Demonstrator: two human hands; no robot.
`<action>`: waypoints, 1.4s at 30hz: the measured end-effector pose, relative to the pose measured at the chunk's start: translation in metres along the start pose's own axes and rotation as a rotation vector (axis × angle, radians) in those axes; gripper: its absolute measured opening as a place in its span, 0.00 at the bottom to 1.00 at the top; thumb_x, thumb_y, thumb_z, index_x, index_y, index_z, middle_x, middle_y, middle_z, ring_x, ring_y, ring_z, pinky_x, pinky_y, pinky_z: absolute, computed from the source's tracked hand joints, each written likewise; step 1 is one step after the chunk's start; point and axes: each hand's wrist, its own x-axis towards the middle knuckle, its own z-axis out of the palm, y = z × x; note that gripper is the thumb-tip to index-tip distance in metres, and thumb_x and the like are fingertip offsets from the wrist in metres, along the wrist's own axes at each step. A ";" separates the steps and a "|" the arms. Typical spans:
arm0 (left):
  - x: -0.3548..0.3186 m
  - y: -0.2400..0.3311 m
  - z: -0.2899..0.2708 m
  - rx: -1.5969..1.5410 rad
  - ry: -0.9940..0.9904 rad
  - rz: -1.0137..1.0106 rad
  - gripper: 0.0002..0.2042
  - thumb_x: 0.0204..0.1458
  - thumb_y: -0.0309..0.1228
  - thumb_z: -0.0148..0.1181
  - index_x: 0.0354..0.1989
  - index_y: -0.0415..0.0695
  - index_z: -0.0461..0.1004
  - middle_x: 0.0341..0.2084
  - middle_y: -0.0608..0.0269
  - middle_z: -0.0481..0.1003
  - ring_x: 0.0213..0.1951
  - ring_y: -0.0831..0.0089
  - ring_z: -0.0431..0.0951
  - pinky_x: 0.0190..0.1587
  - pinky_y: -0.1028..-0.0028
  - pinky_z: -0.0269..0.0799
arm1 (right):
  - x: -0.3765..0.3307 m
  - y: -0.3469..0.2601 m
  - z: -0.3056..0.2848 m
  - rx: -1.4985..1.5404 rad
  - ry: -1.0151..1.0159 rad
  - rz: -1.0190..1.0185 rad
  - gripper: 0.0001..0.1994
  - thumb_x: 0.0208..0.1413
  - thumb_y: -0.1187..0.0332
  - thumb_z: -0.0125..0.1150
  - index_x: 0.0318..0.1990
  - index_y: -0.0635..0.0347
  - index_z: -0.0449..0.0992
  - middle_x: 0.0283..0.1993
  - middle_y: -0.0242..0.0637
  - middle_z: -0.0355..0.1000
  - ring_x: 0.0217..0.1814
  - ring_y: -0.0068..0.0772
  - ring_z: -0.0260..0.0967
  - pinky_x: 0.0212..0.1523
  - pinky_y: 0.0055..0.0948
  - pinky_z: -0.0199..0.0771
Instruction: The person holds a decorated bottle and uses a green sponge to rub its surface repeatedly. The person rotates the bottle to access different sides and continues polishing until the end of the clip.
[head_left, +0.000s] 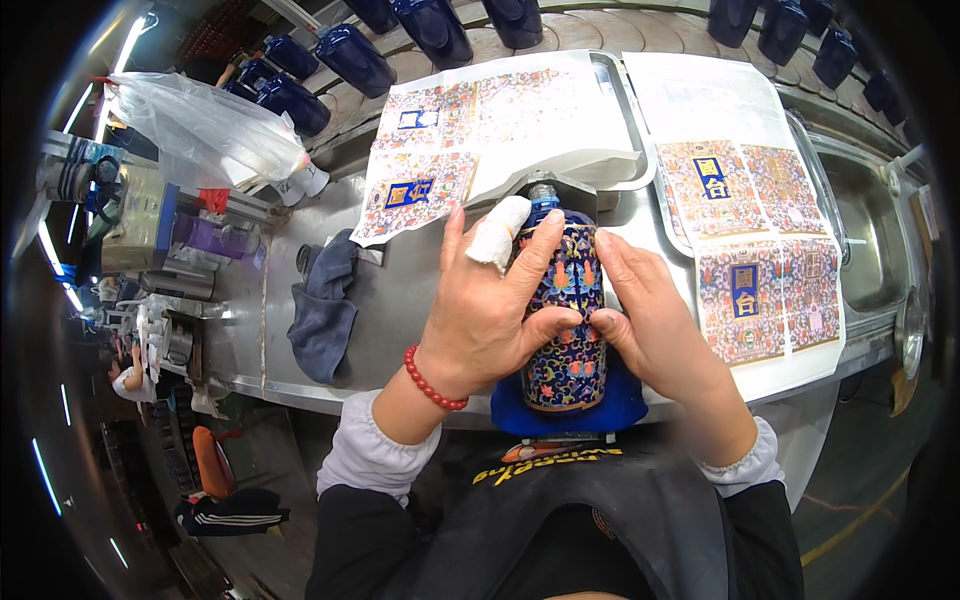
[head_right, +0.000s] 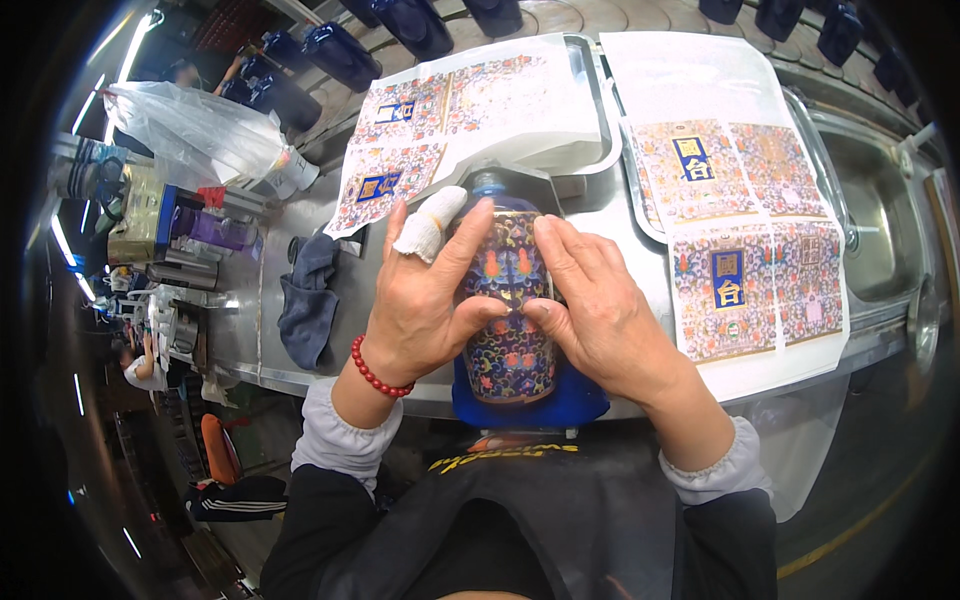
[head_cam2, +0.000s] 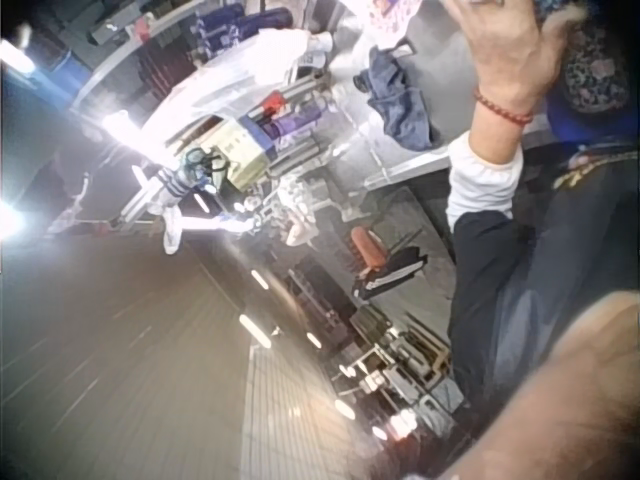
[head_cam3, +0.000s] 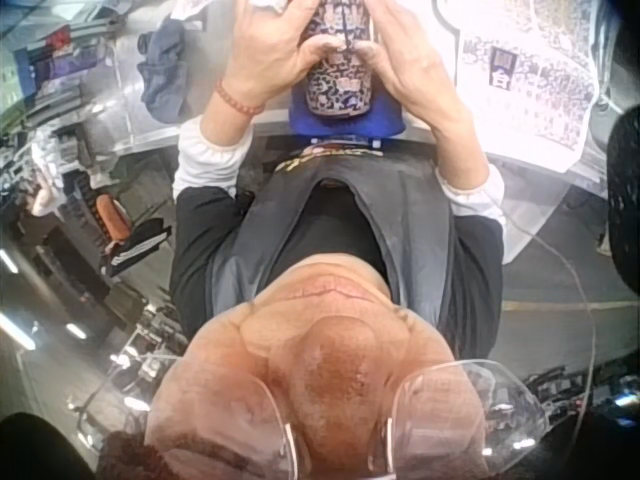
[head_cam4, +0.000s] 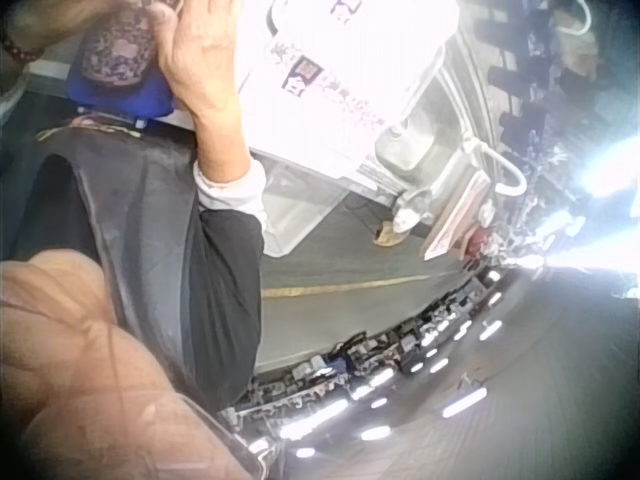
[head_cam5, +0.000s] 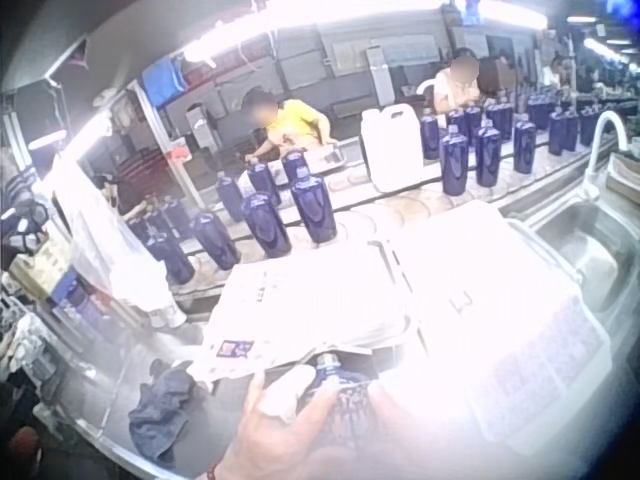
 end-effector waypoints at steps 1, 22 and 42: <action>0.000 0.000 0.000 -0.008 0.006 0.000 0.36 0.61 0.60 0.55 0.65 0.40 0.73 0.60 0.41 0.72 0.63 0.45 0.71 0.73 0.47 0.48 | 0.000 0.000 -0.001 0.014 0.027 0.004 0.31 0.64 0.63 0.63 0.69 0.73 0.63 0.68 0.61 0.64 0.66 0.62 0.64 0.67 0.48 0.65; -0.007 -0.002 0.005 -0.101 0.079 0.030 0.33 0.59 0.56 0.60 0.62 0.41 0.75 0.58 0.46 0.74 0.61 0.47 0.72 0.70 0.42 0.51 | 0.056 0.009 -0.029 0.932 -0.052 0.520 0.10 0.63 0.69 0.62 0.48 0.61 0.74 0.43 0.31 0.75 0.45 0.18 0.71 0.47 0.22 0.73; -0.002 0.017 -0.004 0.111 -0.016 0.010 0.35 0.58 0.60 0.58 0.64 0.44 0.74 0.60 0.49 0.71 0.64 0.47 0.67 0.71 0.42 0.47 | 0.014 0.004 -0.018 0.158 0.134 0.075 0.28 0.56 0.91 0.48 0.64 0.63 0.72 0.66 0.51 0.70 0.63 0.44 0.74 0.51 0.33 0.82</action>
